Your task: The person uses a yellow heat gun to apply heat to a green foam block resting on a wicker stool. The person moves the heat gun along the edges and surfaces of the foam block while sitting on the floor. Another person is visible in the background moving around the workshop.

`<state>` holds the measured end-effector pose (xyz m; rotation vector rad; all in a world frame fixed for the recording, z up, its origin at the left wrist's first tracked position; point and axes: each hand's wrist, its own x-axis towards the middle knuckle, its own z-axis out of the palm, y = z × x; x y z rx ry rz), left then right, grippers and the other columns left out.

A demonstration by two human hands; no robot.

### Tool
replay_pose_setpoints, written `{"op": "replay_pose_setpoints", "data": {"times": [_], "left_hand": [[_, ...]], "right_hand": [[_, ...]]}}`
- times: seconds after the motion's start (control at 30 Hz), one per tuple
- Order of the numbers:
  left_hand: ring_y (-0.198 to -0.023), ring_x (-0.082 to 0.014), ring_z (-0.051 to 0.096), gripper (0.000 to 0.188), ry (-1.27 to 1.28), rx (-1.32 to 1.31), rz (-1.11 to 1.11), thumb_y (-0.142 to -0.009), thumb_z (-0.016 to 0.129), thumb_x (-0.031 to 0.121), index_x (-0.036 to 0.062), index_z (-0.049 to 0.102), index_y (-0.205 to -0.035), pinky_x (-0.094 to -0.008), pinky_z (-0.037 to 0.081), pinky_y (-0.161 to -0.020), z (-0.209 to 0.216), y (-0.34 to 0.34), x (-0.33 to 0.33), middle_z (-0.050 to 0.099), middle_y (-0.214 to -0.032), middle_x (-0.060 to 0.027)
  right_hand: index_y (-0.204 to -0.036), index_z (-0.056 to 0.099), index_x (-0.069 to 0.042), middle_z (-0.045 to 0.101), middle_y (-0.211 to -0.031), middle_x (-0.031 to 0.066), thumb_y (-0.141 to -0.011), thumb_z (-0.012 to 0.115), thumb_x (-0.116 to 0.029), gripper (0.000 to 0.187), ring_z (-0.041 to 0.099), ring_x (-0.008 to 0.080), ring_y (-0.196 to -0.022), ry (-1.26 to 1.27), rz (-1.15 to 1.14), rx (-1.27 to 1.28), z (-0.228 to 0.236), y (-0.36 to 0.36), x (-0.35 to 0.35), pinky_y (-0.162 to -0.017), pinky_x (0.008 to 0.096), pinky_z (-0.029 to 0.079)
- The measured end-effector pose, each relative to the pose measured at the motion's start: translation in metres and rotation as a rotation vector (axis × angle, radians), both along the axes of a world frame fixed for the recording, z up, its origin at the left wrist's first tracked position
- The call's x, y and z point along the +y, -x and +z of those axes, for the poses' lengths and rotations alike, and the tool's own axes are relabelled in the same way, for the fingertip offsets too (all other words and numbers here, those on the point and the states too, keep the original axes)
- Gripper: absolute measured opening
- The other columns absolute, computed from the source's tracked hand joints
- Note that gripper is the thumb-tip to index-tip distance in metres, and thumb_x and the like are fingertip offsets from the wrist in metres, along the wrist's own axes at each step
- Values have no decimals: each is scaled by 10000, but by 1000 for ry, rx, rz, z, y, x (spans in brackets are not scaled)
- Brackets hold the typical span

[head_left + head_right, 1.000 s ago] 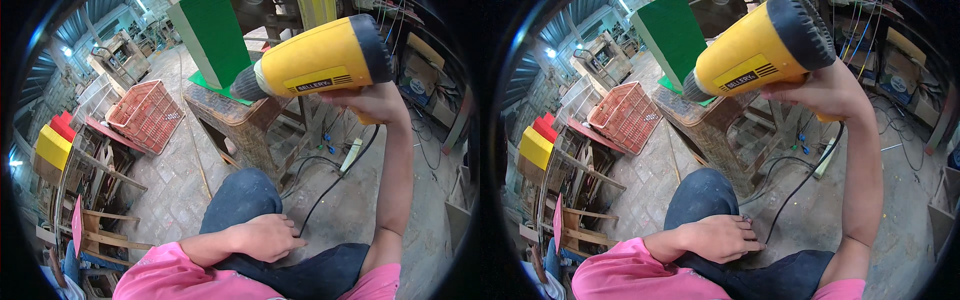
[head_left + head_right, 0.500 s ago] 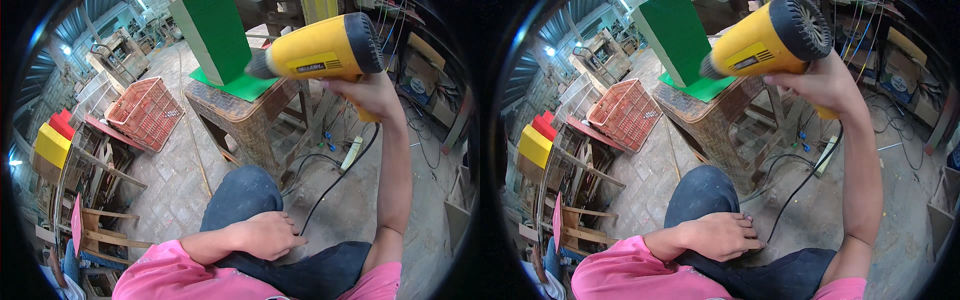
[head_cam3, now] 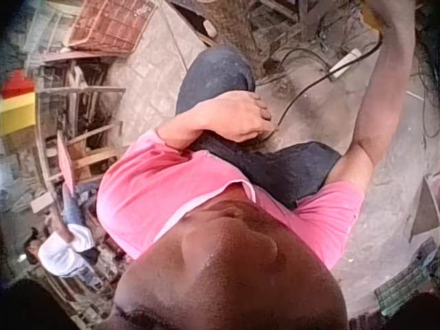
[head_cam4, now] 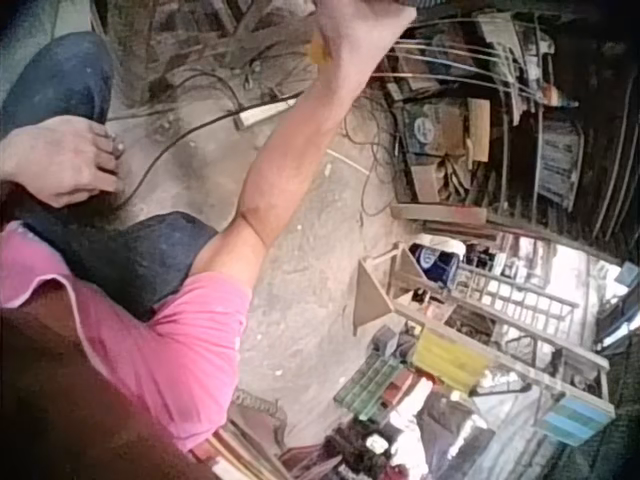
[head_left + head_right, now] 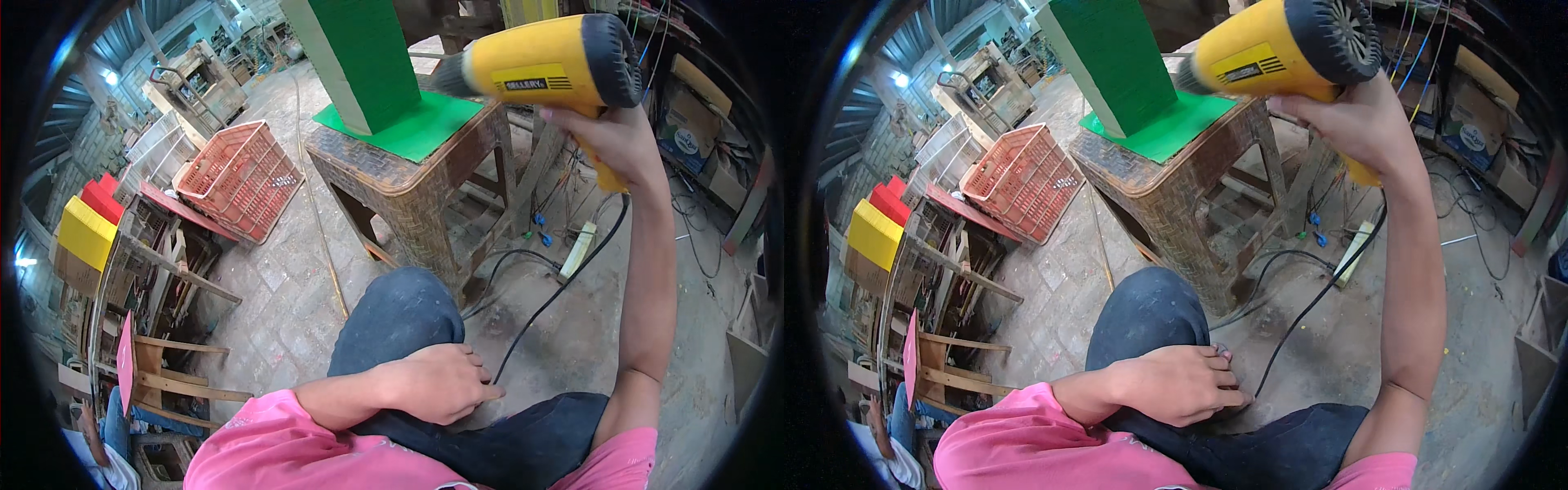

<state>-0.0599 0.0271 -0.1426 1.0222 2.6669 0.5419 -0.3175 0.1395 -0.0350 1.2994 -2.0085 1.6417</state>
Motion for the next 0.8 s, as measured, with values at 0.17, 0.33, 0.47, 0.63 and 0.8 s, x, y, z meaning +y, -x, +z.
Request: {"op": "replay_pose_setpoints", "data": {"times": [0.17, 0.33, 0.47, 0.63, 0.8], "left_hand": [[-952, -327, 569, 344, 23, -83, -2, -830, 529, 180, 47, 534, -1147, -420, 394, -973, 2, 0, 1, 587, -911, -152], [-942, -321, 572, 344, 30, -72, -10, -833, 529, 178, 46, 534, -1150, -418, 399, -967, 4, -1, 0, 591, -900, -147], [-934, -317, 576, 349, 20, -60, -9, -830, 533, 179, 45, 535, -1152, -416, 399, -968, 3, -2, -1, 592, -897, -148], [-933, -319, 576, 346, 28, -63, -11, -823, 537, 181, 44, 537, -1141, -414, 403, -964, 2, -1, -2, 592, -894, -148], [-953, -321, 565, 363, 27, -63, -15, -824, 539, 188, 49, 537, -1159, -409, 412, -941, 5, -1, -1, 588, -905, -145]], "right_hand": [[-967, 653, -2, 656, -775, 42, -715, 788, -150, 322, 595, 102, -654, -176, 123, -267, 13, -27, 1, -577, 233, 482], [-954, 677, -20, 663, -761, 40, -714, 786, -155, 297, 584, 80, -633, 26, -56, -39, 1, 3, -4, -570, 226, 480], [-937, 693, -30, 664, -743, 38, -718, 786, -165, 274, 580, 66, -627, 184, -135, 115, -3, 9, -9, -564, 218, 472], [-922, 684, -19, 657, -747, 37, -724, 789, -183, 278, 582, 68, -619, 52, 218, -240, 11, -18, 0, -541, 215, 462], [-879, 675, -14, 647, -715, 34, -729, 783, -212, 270, 571, 71, -592, 111, 175, -209, 19, -19, 1, -528, 213, 453]]}}
